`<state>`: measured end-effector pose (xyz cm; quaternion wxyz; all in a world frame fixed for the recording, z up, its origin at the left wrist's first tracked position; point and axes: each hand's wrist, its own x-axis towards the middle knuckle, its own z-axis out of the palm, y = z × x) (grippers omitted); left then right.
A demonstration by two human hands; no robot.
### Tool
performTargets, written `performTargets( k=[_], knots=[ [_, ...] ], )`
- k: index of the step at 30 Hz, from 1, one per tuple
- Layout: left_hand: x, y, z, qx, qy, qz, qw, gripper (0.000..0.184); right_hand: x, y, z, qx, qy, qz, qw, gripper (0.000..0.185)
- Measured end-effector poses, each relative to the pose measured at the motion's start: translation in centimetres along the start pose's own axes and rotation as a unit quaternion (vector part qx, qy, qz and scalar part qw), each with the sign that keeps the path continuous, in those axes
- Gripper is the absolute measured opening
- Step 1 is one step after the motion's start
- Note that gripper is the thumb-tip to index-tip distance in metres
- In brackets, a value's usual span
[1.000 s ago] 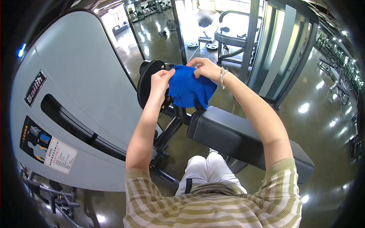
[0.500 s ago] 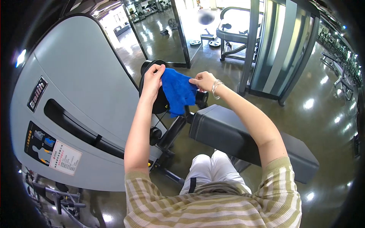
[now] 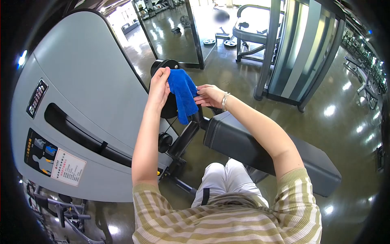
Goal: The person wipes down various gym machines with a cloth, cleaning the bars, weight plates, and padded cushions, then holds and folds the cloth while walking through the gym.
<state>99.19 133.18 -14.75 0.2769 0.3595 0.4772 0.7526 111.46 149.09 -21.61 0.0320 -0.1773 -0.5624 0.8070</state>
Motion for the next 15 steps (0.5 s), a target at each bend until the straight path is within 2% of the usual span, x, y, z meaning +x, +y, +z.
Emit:
performTargets(
  k=[2,5,7,9,11,13,15],
  knots=[
    [0.1,-0.1,-0.3,-0.007,0.013,0.005,1.0,0.02,0.9,0.6,0.1,0.009,-0.003,0.019,1.0,0.04],
    [0.5,-0.9,-1.7,-0.014,0.028,0.011,0.999,0.022,1.9,1.2,0.2,0.128,-0.055,-0.054,0.989,0.044],
    [0.4,-1.0,-2.2,-0.012,0.031,0.013,0.999,0.022,2.0,0.9,0.1,0.151,-0.076,-0.067,0.983,0.046],
    [-0.2,-0.9,-1.6,-0.024,0.089,0.016,0.996,0.024,1.5,0.5,0.2,0.173,-0.096,-0.081,0.977,0.048],
    [0.1,-1.9,-3.5,-0.018,0.085,0.012,0.996,0.023,0.0,-0.5,0.9,0.157,0.0,-0.128,0.979,0.052],
    [0.1,-2.4,-4.9,-0.012,0.082,0.007,0.997,0.022,-0.3,-1.4,0.6,0.155,0.017,-0.124,0.98,0.057],
    [-0.3,-2.3,-5.4,0.065,0.11,-0.012,0.992,0.018,-0.2,-2.4,0.1,0.109,0.081,-0.164,0.977,0.062]
  ],
)
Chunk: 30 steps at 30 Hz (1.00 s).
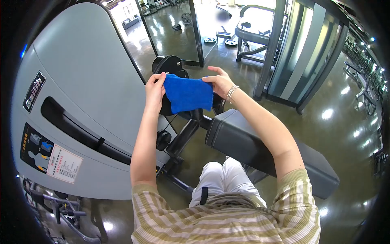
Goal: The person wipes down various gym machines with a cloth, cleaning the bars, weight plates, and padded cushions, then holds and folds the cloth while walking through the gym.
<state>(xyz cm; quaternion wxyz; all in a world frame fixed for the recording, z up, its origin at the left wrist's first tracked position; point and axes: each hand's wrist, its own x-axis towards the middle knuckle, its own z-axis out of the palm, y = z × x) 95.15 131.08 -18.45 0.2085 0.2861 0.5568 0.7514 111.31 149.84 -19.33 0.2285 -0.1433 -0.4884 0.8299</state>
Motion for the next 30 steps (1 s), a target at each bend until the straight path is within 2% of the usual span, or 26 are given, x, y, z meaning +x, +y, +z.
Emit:
performTargets(
  k=[1,3,4,5,7,9,13,16,19,20,21,22,24,26,27,28,29,30],
  knots=[
    [-0.4,0.1,0.4,-0.001,0.001,0.0,1.0,0.018,0.1,-0.6,-0.1,-0.017,0.008,-0.014,1.0,0.065],
    [-1.2,0.5,2.0,0.035,0.118,0.042,0.991,0.014,0.5,-1.5,-0.2,-0.034,0.001,-0.031,0.999,0.046],
    [-1.4,0.7,2.1,0.034,0.119,0.042,0.991,0.014,0.8,-1.9,-0.3,-0.048,-0.009,-0.036,0.998,0.037],
    [-1.6,1.0,2.2,0.048,0.105,0.05,0.992,0.012,1.0,-2.3,-0.4,-0.049,-0.009,-0.035,0.998,0.037],
    [-1.2,0.7,1.8,0.062,0.091,0.056,0.992,0.013,0.9,-3.1,-0.4,-0.262,0.003,-0.114,0.958,0.022],
    [-0.2,-0.3,0.8,0.124,0.024,0.12,0.985,0.023,0.2,-3.8,-0.4,-0.312,0.003,-0.139,0.94,0.021],
    [0.4,0.2,1.3,0.174,0.023,0.136,0.975,0.018,-0.2,-4.5,-0.8,-0.41,0.019,-0.178,0.894,0.021],
    [1.5,-0.2,2.8,0.252,0.039,0.122,0.959,0.016,-0.8,-5.5,0.3,-0.41,0.075,-0.146,0.897,0.022],
    [4.0,-3.3,3.4,0.398,0.104,0.226,0.883,0.019,2.1,-3.4,-0.9,-0.419,0.1,-0.172,0.886,0.022],
    [4.4,-4.7,3.8,0.435,0.129,0.244,0.857,0.018,3.5,-2.1,-1.6,-0.43,0.105,-0.183,0.878,0.023],
    [4.5,-6.7,4.3,0.462,0.136,0.27,0.834,0.018,4.6,-0.4,-2.4,-0.549,0.111,-0.22,0.799,0.03],
    [4.3,-8.7,4.9,0.488,0.142,0.296,0.809,0.017,4.4,0.8,-2.7,-0.589,0.062,-0.208,0.778,0.044],
    [3.4,-12.0,5.7,0.451,0.01,0.334,0.828,0.018,3.9,3.6,-2.8,-0.703,-0.003,-0.157,0.694,0.055],
    [2.9,-15.5,6.5,0.44,-0.02,0.363,0.821,0.019,5.2,7.8,-5.2,-0.702,-0.132,-0.182,0.676,0.065],
    [3.2,-15.8,6.3,0.441,-0.018,0.361,0.822,0.019,4.6,9.4,-5.8,-0.78,-0.08,-0.268,0.56,0.08],
    [3.4,-15.7,6.1,0.456,-0.016,0.388,0.801,0.02,4.8,9.4,-5.5,-0.78,-0.082,-0.266,0.56,0.08],
    [3.8,-15.7,6.1,0.469,-0.015,0.416,0.779,0.02,4.8,8.7,-4.8,-0.797,-0.104,-0.218,0.553,0.089],
    [4.4,-15.7,5.9,0.468,-0.015,0.414,0.781,0.02,4.9,8.0,-4.1,-0.812,-0.125,-0.169,0.544,0.099]
  ],
)
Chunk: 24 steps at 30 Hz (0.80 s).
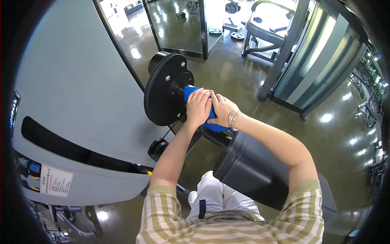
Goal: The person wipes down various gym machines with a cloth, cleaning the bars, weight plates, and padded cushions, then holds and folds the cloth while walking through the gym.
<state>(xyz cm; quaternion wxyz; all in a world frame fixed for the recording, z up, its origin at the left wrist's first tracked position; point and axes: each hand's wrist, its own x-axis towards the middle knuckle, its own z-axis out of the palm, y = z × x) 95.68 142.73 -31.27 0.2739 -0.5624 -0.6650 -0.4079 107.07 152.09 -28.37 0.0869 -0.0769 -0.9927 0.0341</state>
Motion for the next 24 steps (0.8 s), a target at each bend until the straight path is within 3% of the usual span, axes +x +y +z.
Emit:
performTargets(
  k=[1,4,5,7,8,10,11,15,19,22,24],
  knots=[
    [0.6,-0.7,0.1,0.005,-0.033,-0.01,0.999,0.02,1.1,-0.3,-0.5,0.028,-0.07,0.046,0.996,0.11],
    [2.5,-3.7,0.3,-0.002,-0.108,-0.013,0.994,0.021,4.0,-1.0,-0.6,0.046,-0.085,0.084,0.992,0.111],
    [3.2,-4.6,0.2,0.024,-0.184,-0.029,0.982,0.022,5.4,-0.6,-1.3,0.133,-0.141,0.129,0.972,0.103],
    [5.1,-5.8,0.1,0.1,-0.344,-0.082,0.93,0.029,7.5,0.9,-1.2,0.197,-0.183,0.126,0.955,0.099],
    [5.8,-6.0,0.4,0.102,-0.343,-0.083,0.93,0.029,8.0,1.4,-0.6,0.26,-0.223,0.122,0.932,0.094],
    [7.2,-5.8,1.0,0.143,-0.448,-0.199,0.86,0.034,8.2,1.9,0.6,0.293,-0.192,0.121,0.929,0.089],
    [7.6,-5.4,0.9,0.16,-0.472,-0.197,0.844,0.042,8.1,1.9,0.7,0.284,-0.186,0.136,0.931,0.086],
    [7.2,-3.5,0.1,0.134,-0.427,-0.203,0.871,0.041,5.1,0.7,-1.3,0.234,-0.131,0.149,0.952,0.086],
    [3.4,-2.1,0.9,0.081,-0.182,-0.11,0.974,0.026,2.1,-0.1,-0.1,0.075,-0.048,0.085,0.992,0.075],
    [0.4,-0.3,1.0,0.019,-0.057,-0.1,0.993,0.023,0.2,-0.7,-0.3,0.0,-0.048,0.056,0.997,0.074],
    [-1.6,0.8,1.2,0.001,-0.031,-0.137,0.99,0.029,-0.6,-0.8,-0.2,-0.087,-0.011,0.012,0.996,0.08]
  ],
)
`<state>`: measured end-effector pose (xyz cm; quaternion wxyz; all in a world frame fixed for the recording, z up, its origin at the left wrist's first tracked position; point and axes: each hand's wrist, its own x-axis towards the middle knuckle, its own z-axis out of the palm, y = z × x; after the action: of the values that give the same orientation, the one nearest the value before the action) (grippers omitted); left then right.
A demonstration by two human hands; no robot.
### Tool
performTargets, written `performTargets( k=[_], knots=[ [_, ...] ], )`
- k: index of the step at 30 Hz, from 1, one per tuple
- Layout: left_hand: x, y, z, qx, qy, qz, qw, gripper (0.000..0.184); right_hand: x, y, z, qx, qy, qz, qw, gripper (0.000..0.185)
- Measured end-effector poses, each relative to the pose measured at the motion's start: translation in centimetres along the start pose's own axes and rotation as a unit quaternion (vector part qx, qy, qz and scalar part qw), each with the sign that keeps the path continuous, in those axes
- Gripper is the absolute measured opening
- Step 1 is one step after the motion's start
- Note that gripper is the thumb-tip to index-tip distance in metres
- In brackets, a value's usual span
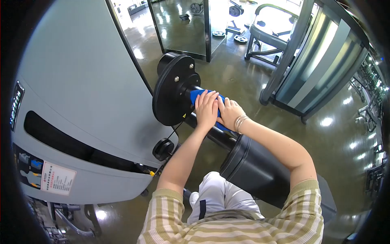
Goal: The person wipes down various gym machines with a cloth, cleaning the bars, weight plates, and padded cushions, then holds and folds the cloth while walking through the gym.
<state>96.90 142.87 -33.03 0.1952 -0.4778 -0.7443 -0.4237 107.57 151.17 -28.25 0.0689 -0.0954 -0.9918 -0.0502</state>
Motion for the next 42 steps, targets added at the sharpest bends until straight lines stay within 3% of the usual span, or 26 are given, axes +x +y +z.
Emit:
performTargets(
  k=[2,4,6,8,9,10,13,16,18,20,22,24,25,28,30,32,34,36,37,39,41,42],
  knots=[
    [-1.3,0.8,0.2,-0.032,0.041,-0.031,0.998,0.031,-0.4,0.5,-0.5,0.004,-0.009,-0.018,1.0,0.081],
    [-1.8,0.7,-0.1,-0.06,0.038,-0.034,0.997,0.035,-0.2,1.3,-0.5,0.101,0.018,-0.031,0.994,0.081],
    [-2.2,0.7,-0.5,-0.024,0.23,-0.176,0.957,0.045,0.9,1.5,-0.7,0.169,0.005,-0.022,0.985,0.073],
    [-2.9,-1.5,1.0,-0.007,0.249,-0.235,0.94,0.052,1.9,1.0,-1.2,0.27,-0.013,0.081,0.959,0.063],
    [-3.2,-2.6,2.1,-0.132,0.224,-0.311,0.914,0.048,2.4,0.5,0.4,0.228,0.07,0.07,0.969,0.045],
    [-2.8,-2.7,2.2,-0.254,0.194,-0.379,0.868,0.044,3.0,0.4,0.3,0.229,0.069,0.066,0.969,0.045],
    [-2.3,-3.0,1.5,-0.176,0.199,-0.342,0.901,0.029,5.3,0.1,-0.4,0.223,0.1,0.008,0.97,0.018],
    [0.5,-1.1,-3.0,-0.183,0.242,-0.27,0.914,0.019,7.4,-1.3,-2.6,0.24,0.181,0.019,0.954,0.02],
    [3.4,0.6,-7.5,-0.134,0.286,-0.196,0.928,0.018,9.5,-2.5,-5.2,0.278,0.301,-0.021,0.912,0.019],
    [5.7,-0.3,-10.1,-0.149,0.304,-0.148,0.929,0.018,12.1,-3.6,-7.5,0.291,0.366,-0.104,0.878,0.03],
    [6.7,-2.1,-12.3,0.048,0.307,-0.126,0.942,0.022,14.9,-5.4,-8.0,0.191,0.383,-0.136,0.893,0.04],
    [6.7,-4.3,-12.7,0.07,0.309,-0.153,0.936,0.028,16.5,-7.5,-6.1,0.157,0.312,-0.185,0.919,0.042],
    [6.3,-5.8,-12.0,0.01,0.309,-0.182,0.933,0.035,16.0,-8.5,-6.2,0.133,0.325,-0.17,0.921,0.041],
    [5.7,-6.6,-12.3,0.001,0.268,-0.19,0.944,0.037,16.5,-9.2,-6.1,0.106,0.392,-0.151,0.901,0.035],
    [5.9,-6.9,-12.4,0.029,0.266,-0.187,0.945,0.036,17.8,-7.7,-6.2,0.102,0.343,-0.231,0.905,0.028],
    [6.6,-6.4,-13.0,0.051,0.123,-0.247,0.96,0.035,18.7,-6.3,-7.8,0.062,0.304,-0.258,0.915,0.028],
    [7.7,-5.6,-13.1,0.046,0.121,-0.281,0.951,0.035,21.1,-5.3,-6.7,0.125,0.325,-0.201,0.916,0.033],
    [8.8,-6.0,-12.7,0.093,0.141,-0.183,0.968,0.037,22.5,-4.1,-7.5,0.041,0.219,-0.228,0.948,0.039],
    [9.3,-6.9,-12.2,0.096,0.136,-0.161,0.973,0.04,24.6,-3.5,-6.3,0.076,0.18,-0.178,0.965,0.04],
    [10.8,-8.2,-11.5,0.064,0.116,-0.17,0.977,0.042,26.9,-3.1,-5.6,0.109,0.14,-0.122,0.976,0.042],
    [12.4,-8.7,-11.8,-0.006,0.038,-0.231,0.972,0.048,27.3,-3.4,-7.7,-0.004,-0.013,-0.137,0.99,0.048],
    [13.1,-8.9,-11.6,-0.007,0.039,-0.23,0.972,0.048,27.8,-3.7,-7.8,-0.005,-0.013,-0.137,0.991,0.048]
  ],
)
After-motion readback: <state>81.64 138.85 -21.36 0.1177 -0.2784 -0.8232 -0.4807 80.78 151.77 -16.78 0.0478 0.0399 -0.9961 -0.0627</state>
